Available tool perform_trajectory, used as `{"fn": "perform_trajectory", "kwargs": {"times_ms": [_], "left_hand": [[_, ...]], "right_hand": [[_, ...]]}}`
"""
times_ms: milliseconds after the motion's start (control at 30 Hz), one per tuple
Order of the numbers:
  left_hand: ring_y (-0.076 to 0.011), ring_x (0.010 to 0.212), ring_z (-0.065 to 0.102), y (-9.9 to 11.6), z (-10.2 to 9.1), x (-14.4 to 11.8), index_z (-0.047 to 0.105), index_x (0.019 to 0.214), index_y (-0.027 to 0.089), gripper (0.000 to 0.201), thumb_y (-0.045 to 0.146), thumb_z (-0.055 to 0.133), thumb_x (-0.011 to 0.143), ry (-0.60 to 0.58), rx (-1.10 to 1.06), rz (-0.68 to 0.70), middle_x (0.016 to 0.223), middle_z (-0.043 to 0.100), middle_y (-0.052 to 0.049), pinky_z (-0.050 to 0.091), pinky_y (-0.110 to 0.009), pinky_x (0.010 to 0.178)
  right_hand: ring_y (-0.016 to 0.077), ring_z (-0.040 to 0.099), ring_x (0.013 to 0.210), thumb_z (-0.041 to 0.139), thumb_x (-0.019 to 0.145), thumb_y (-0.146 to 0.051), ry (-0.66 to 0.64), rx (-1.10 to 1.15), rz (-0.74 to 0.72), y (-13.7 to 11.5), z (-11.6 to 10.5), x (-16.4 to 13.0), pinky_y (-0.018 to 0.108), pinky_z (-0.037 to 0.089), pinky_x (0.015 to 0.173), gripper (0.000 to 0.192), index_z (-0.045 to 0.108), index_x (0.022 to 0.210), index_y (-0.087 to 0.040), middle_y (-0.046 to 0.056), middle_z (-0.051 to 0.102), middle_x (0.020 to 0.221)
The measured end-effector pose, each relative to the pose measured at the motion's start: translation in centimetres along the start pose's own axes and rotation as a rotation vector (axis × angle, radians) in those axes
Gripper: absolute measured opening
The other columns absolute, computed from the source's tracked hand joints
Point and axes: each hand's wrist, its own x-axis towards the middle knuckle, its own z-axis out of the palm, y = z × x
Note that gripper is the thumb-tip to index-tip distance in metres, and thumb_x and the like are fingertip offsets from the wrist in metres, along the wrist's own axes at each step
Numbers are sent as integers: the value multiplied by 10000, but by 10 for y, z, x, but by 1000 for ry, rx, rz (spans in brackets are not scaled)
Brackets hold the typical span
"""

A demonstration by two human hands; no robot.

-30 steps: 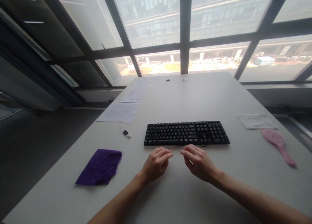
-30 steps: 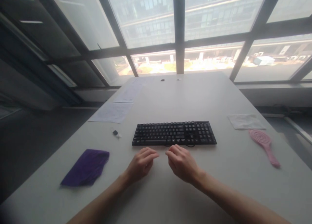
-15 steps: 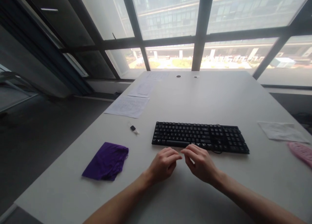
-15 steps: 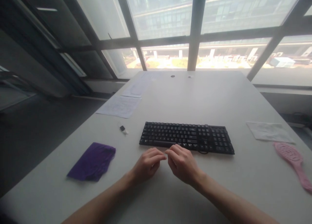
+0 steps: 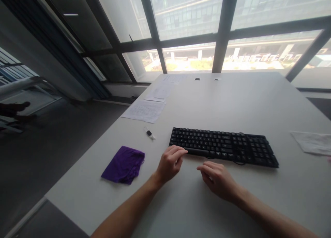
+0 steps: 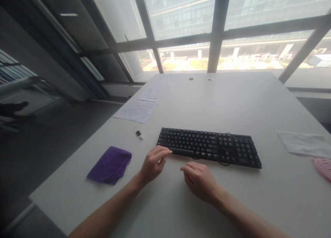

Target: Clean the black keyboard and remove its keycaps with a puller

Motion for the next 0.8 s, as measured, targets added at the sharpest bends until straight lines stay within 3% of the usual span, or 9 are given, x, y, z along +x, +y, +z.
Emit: {"fn": "perform_trajectory", "kwargs": {"times_ms": [133, 267, 400, 500, 667, 800], "left_hand": [[-223, 1013, 638, -21, -18, 5, 675, 1123, 212, 303, 89, 472, 933, 112, 161, -144, 1042, 702, -73, 528, -404, 935], [-305, 1125, 604, -66, -33, 4, 693, 1084, 174, 231, 168, 546, 906, 189, 459, -314, 1151, 681, -133, 493, -496, 1012], [-341, 1274, 536, -103, -32, -7, 666, 1175, 141, 306, 254, 584, 903, 157, 573, -428, 1298, 628, -174, 430, -538, 1096], [-300, 1219, 584, -106, -31, -9, 694, 1075, 153, 233, 257, 546, 928, 73, 552, -467, 1243, 660, -160, 449, -481, 1078], [-233, 864, 670, -91, -36, -2, 685, 833, 181, 140, 226, 577, 911, 31, 533, -561, 926, 695, -96, 539, -348, 832], [-223, 845, 660, -90, -38, 0, 691, 943, 182, 103, 171, 632, 859, 64, 535, -535, 944, 657, -83, 542, -337, 801]], "right_hand": [[169, 617, 720, 436, 970, -119, 10, 23, 4, -1, -2, 0, 277, 442, 652, 243, 662, 1023, -193, 45, 660, 791], [167, 628, 724, 431, 966, -110, 31, 33, -8, -1, -3, -1, 273, 453, 656, 253, 665, 1014, -193, 50, 669, 796], [164, 611, 699, 444, 957, -108, 21, 25, -7, 0, -1, -1, 271, 442, 643, 245, 668, 1008, -192, 44, 663, 781], [164, 613, 713, 440, 961, -111, 9, 32, 5, 0, -1, -1, 272, 443, 656, 251, 671, 1015, -191, 46, 666, 794], [167, 624, 729, 438, 960, -110, 2, 45, 19, 0, -1, -1, 273, 454, 670, 260, 679, 1020, -184, 52, 674, 808], [165, 622, 707, 444, 951, -103, 13, 34, 14, 0, -1, -1, 269, 450, 650, 259, 683, 1005, -187, 48, 675, 794]]}}
